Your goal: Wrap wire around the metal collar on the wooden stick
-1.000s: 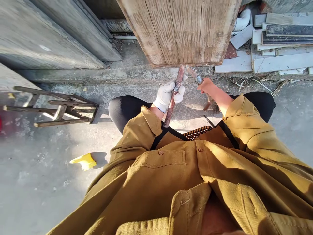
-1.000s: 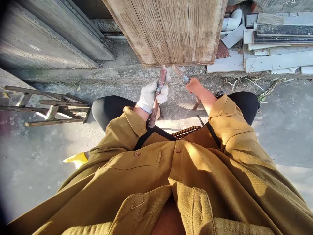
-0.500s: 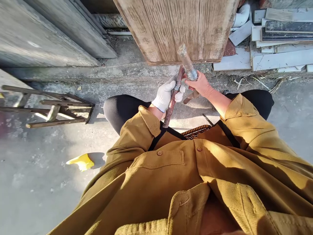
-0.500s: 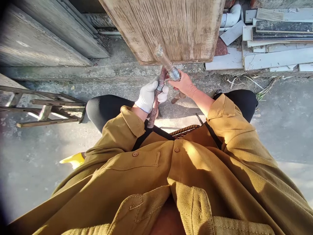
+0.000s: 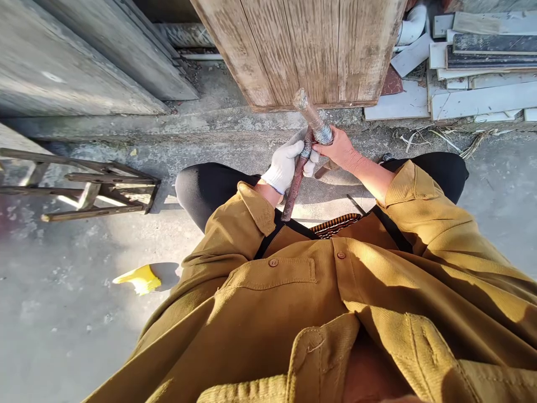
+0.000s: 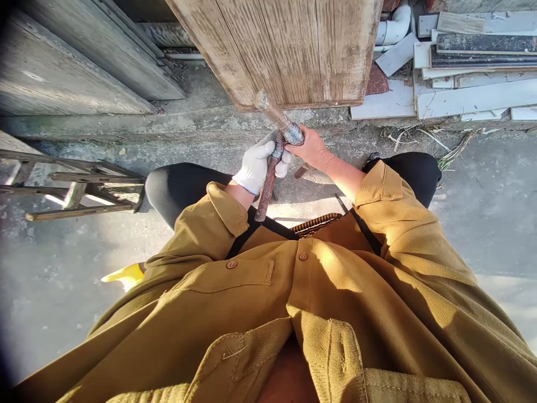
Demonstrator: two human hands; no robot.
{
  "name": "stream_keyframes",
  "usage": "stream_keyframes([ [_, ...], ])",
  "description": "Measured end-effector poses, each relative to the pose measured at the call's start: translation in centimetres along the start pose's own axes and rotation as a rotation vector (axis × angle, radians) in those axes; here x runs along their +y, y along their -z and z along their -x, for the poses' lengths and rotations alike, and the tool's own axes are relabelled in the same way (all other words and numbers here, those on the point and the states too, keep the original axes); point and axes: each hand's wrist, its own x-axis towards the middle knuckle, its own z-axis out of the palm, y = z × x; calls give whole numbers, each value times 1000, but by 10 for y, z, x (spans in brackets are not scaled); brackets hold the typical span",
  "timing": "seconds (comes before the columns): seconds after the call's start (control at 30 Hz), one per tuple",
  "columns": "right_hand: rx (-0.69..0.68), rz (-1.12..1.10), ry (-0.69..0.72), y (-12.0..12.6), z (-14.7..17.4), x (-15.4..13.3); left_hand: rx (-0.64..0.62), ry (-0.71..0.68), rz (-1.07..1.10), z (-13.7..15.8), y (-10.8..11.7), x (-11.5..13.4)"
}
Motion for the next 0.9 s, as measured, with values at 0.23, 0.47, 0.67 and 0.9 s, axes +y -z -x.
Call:
stream_keyframes([
  [0.23, 53, 89, -39, -2, 9, -8, 166, -87, -292, -15, 12, -14],
  [0.47, 27, 291, 42, 29, 2, -24, 185, -137, -1281, -28, 35, -9],
  [0.67, 57, 362, -141, 77, -12, -31, -187, -172, -1238, -19, 29, 3],
  [0.9, 46, 210, -219, 73, -24, -7, 35, -120, -454, -17, 22, -2],
])
